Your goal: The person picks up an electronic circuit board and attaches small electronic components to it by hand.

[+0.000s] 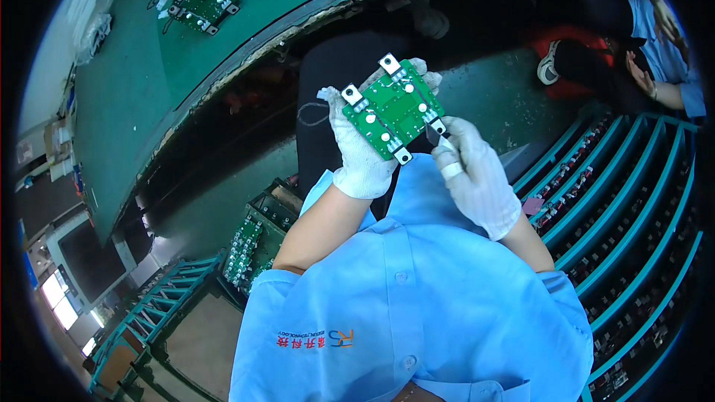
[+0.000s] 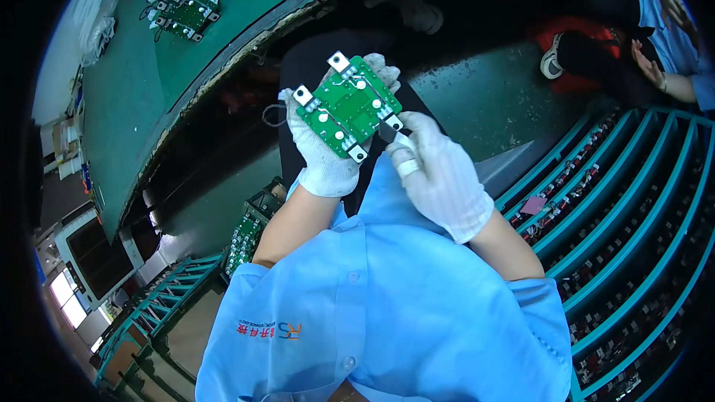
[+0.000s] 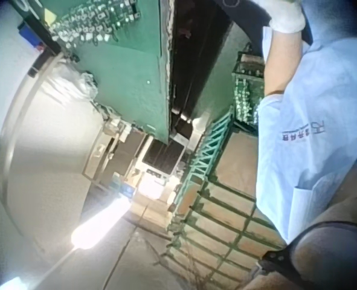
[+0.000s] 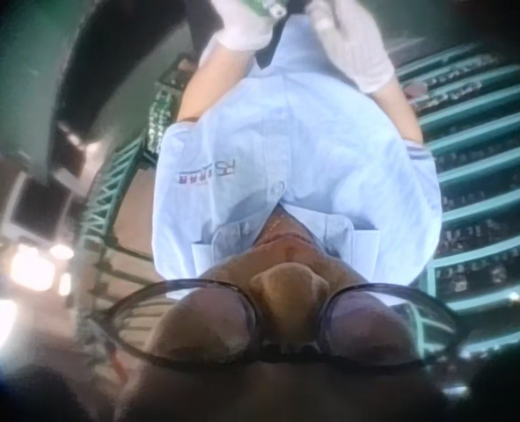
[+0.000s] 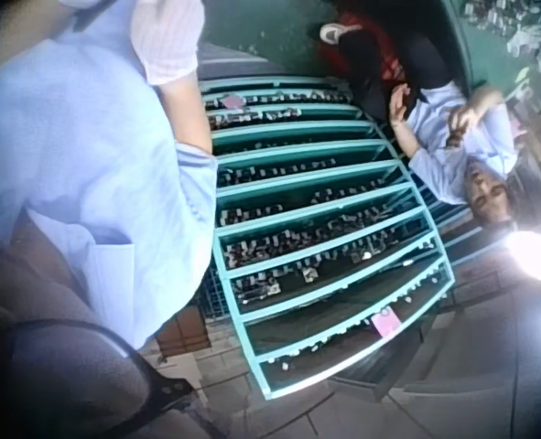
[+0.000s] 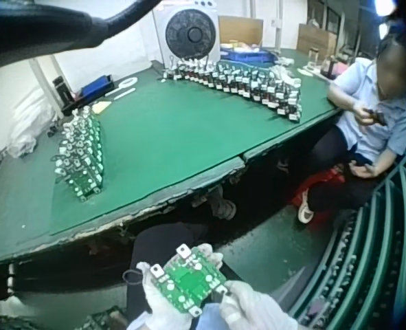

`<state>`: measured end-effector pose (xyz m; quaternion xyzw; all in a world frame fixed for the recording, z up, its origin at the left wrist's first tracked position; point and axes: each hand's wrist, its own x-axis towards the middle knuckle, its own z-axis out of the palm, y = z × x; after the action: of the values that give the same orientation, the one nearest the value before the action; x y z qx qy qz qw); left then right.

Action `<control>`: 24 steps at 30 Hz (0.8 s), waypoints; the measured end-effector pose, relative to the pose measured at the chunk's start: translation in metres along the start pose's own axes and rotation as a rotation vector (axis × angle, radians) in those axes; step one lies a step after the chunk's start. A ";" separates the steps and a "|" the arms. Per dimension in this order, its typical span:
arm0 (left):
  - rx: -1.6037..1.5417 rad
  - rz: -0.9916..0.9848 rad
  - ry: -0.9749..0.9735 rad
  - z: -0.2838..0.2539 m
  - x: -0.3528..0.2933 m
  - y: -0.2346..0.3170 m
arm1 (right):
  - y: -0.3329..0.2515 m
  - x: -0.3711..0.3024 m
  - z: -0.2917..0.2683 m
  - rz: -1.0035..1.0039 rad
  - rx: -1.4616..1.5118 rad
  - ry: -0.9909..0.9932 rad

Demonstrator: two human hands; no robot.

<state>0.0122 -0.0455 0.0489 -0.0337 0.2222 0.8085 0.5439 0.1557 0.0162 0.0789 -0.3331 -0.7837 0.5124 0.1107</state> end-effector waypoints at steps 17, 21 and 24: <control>-0.006 0.192 -0.015 -0.007 -0.007 0.002 | 0.005 0.004 0.013 -0.203 -0.055 0.049; 0.053 0.199 -0.071 -0.009 -0.005 0.002 | 0.006 0.004 0.017 -0.185 -0.083 0.072; 0.022 0.201 -0.059 -0.008 -0.002 0.001 | 0.020 0.010 0.020 -0.286 -0.110 0.167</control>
<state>0.0105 -0.0513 0.0426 0.0188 0.2173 0.8571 0.4667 0.1456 0.0127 0.0509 -0.2653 -0.8379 0.4184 0.2289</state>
